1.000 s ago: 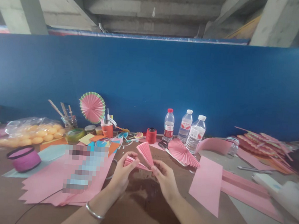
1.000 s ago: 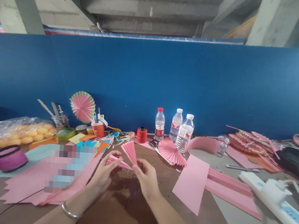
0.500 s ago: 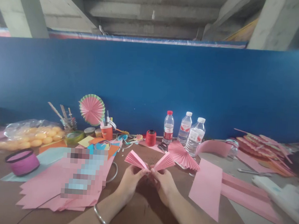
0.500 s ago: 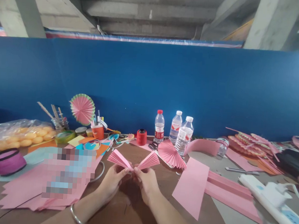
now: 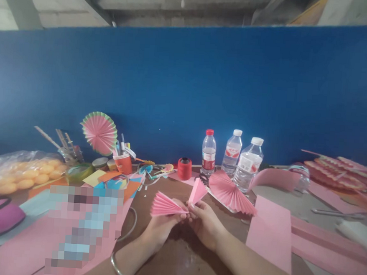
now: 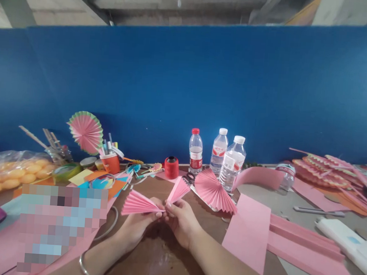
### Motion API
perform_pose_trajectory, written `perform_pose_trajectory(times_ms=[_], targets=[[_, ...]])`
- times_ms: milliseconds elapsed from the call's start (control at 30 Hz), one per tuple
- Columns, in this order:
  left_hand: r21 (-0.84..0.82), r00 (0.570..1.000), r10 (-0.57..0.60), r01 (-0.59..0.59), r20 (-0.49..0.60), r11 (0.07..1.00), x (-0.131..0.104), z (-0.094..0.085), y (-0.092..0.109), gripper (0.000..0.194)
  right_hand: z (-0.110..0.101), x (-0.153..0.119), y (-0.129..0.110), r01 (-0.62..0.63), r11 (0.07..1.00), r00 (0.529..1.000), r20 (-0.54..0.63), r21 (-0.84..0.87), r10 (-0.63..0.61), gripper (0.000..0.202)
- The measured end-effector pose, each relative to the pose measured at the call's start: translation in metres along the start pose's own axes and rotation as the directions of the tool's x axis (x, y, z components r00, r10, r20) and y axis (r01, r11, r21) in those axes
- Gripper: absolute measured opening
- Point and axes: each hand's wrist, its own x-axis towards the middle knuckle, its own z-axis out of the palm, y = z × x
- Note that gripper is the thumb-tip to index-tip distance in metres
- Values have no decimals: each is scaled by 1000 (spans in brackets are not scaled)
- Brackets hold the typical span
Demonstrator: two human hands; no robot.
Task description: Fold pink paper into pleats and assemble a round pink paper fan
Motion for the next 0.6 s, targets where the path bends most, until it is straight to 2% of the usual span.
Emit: perform_pose_trajectory(times_ms=[133, 267, 467, 600], targets=[[-22, 997, -71, 71, -3, 997, 3, -6, -5, 10, 2, 0, 1, -64, 994, 997, -39, 89, 68, 30], [-35, 987, -159, 160, 34, 987, 5, -10, -8, 12, 1, 2, 2, -62, 993, 998, 1, 96, 62, 25], [138, 996, -82, 83, -18, 987, 9, -11, -7, 7, -3, 3, 4, -51, 998, 998, -22, 49, 52, 26], [191, 994, -100, 92, 32, 977, 10, -11, -3, 7, -2, 0, 6, -39, 999, 998, -56, 21, 40, 30]])
